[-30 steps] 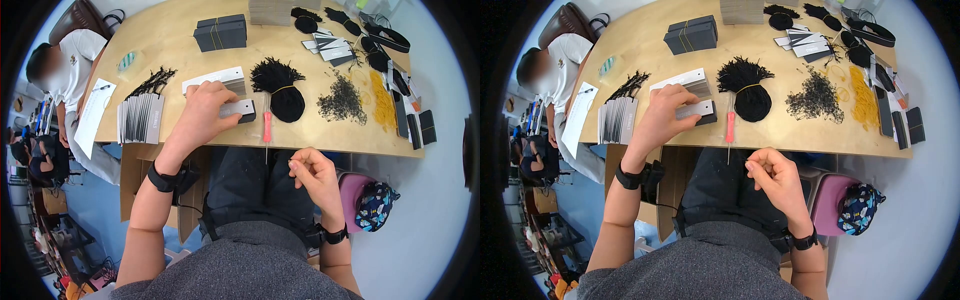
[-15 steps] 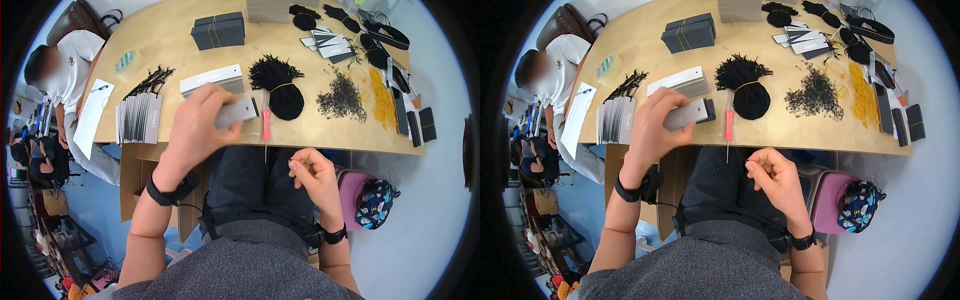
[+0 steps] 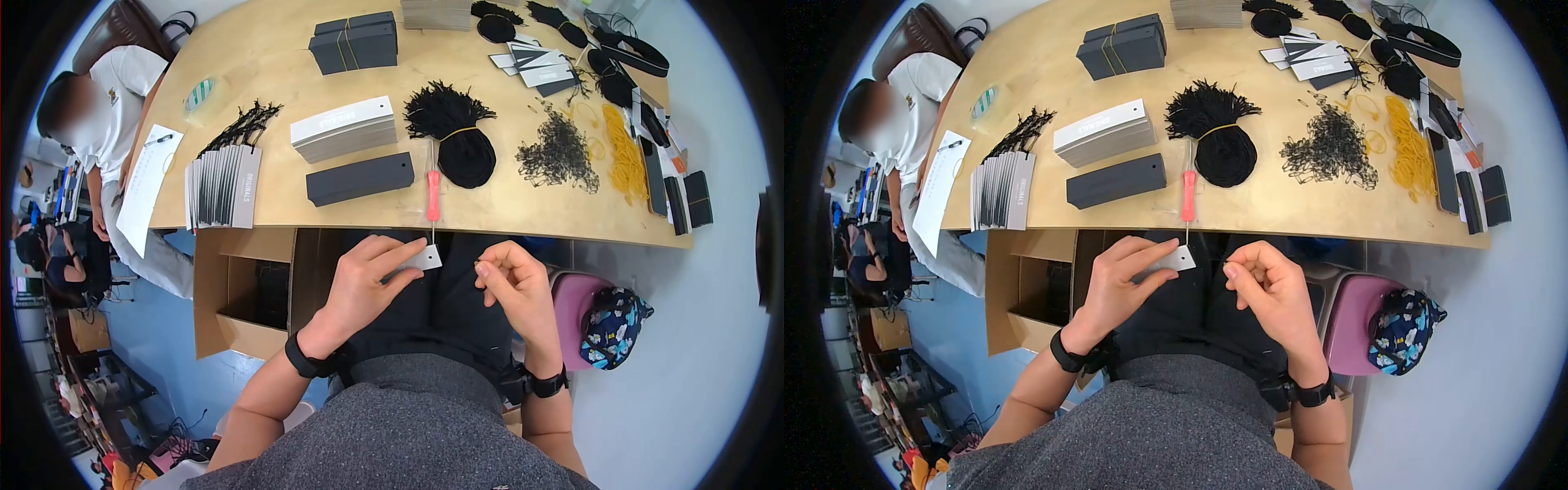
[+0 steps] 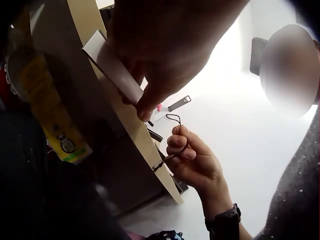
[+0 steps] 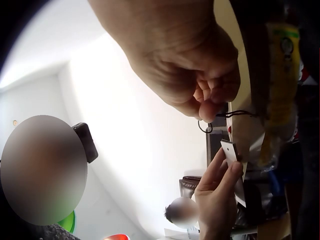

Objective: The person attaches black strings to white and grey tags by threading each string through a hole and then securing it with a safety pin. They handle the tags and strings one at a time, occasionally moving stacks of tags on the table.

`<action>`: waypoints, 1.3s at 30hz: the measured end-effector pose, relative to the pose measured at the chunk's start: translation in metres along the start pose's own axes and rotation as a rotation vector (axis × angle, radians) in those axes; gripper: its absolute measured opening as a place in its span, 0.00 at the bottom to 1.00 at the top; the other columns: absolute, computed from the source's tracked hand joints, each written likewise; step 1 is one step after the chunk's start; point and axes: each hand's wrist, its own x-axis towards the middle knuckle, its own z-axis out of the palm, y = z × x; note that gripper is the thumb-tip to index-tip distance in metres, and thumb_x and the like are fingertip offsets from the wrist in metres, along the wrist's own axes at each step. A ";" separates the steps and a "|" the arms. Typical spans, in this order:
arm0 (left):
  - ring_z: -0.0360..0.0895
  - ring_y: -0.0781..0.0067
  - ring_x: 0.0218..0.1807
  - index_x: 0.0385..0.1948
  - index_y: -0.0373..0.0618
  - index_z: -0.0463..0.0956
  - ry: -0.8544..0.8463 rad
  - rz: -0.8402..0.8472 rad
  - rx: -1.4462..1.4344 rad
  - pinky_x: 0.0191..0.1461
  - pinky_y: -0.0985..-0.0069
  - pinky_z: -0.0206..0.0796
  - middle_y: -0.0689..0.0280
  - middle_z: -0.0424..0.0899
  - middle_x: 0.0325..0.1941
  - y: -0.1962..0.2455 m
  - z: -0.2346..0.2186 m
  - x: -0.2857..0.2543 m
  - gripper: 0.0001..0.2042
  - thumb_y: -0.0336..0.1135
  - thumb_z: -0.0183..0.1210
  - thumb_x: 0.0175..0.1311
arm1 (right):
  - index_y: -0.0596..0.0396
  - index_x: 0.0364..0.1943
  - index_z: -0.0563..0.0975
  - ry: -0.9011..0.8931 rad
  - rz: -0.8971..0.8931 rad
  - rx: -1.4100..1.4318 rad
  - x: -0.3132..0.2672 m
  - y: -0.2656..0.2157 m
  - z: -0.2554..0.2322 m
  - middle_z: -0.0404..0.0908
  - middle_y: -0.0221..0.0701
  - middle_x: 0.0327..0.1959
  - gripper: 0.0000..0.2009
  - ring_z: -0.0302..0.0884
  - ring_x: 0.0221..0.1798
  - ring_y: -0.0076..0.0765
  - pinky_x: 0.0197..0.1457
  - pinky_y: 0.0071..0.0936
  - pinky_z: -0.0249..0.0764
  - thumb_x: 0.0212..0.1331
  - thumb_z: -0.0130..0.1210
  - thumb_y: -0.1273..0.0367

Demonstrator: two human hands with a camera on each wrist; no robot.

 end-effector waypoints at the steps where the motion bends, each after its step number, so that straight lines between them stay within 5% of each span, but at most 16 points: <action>1: 0.81 0.64 0.37 0.50 0.45 0.83 -0.001 0.000 -0.001 0.38 0.73 0.74 0.62 0.81 0.35 0.002 0.000 -0.002 0.22 0.25 0.72 0.48 | 0.60 0.40 0.77 -0.014 -0.007 0.017 0.000 0.001 0.002 0.79 0.25 0.29 0.05 0.73 0.29 0.13 0.29 0.13 0.70 0.67 0.58 0.72; 10: 0.79 0.66 0.32 0.48 0.43 0.83 -0.026 -0.175 -0.067 0.37 0.74 0.71 0.61 0.82 0.34 0.004 0.009 -0.003 0.19 0.25 0.71 0.51 | 0.60 0.41 0.77 -0.068 -0.003 0.039 0.001 0.010 0.016 0.80 0.25 0.31 0.05 0.75 0.31 0.12 0.29 0.13 0.71 0.67 0.57 0.73; 15: 0.79 0.70 0.32 0.36 0.38 0.81 -0.193 -0.304 -0.311 0.41 0.77 0.70 0.62 0.82 0.34 0.001 0.002 0.011 0.09 0.23 0.68 0.53 | 0.60 0.41 0.77 -0.074 -0.001 0.007 0.003 0.009 0.018 0.80 0.25 0.31 0.05 0.74 0.30 0.12 0.28 0.13 0.71 0.66 0.58 0.73; 22: 0.78 0.79 0.35 0.40 0.37 0.76 -0.271 -0.262 -0.408 0.40 0.78 0.69 0.66 0.83 0.34 -0.021 0.006 0.011 0.12 0.21 0.67 0.56 | 0.60 0.40 0.77 -0.086 0.000 -0.011 0.002 0.010 0.019 0.80 0.25 0.30 0.05 0.73 0.29 0.12 0.28 0.13 0.71 0.66 0.59 0.73; 27: 0.75 0.83 0.34 0.38 0.37 0.74 -0.329 -0.556 -0.685 0.40 0.78 0.70 0.66 0.82 0.32 -0.013 0.004 0.016 0.11 0.20 0.66 0.56 | 0.60 0.39 0.77 -0.101 0.013 -0.031 0.002 0.010 0.019 0.80 0.24 0.30 0.05 0.73 0.29 0.12 0.28 0.14 0.72 0.66 0.59 0.73; 31: 0.75 0.85 0.31 0.37 0.37 0.75 -0.260 -0.347 -0.596 0.36 0.81 0.69 0.67 0.83 0.32 -0.019 0.009 0.017 0.10 0.20 0.66 0.56 | 0.60 0.39 0.77 -0.106 0.011 -0.024 0.003 0.009 0.022 0.80 0.24 0.29 0.05 0.73 0.29 0.12 0.28 0.14 0.72 0.66 0.59 0.73; 33: 0.75 0.86 0.31 0.37 0.37 0.78 -0.372 -0.541 -0.724 0.35 0.84 0.68 0.68 0.84 0.31 -0.017 0.006 0.018 0.09 0.21 0.66 0.57 | 0.60 0.39 0.77 -0.110 0.011 -0.025 0.003 0.010 0.021 0.80 0.24 0.29 0.05 0.73 0.28 0.12 0.28 0.14 0.72 0.66 0.59 0.73; 39: 0.77 0.85 0.33 0.42 0.38 0.81 -0.391 -0.585 -0.773 0.36 0.84 0.70 0.69 0.85 0.33 -0.025 0.010 0.018 0.11 0.22 0.66 0.58 | 0.60 0.39 0.77 -0.098 0.006 -0.058 0.004 0.012 0.022 0.80 0.24 0.29 0.05 0.73 0.28 0.12 0.28 0.14 0.71 0.65 0.59 0.73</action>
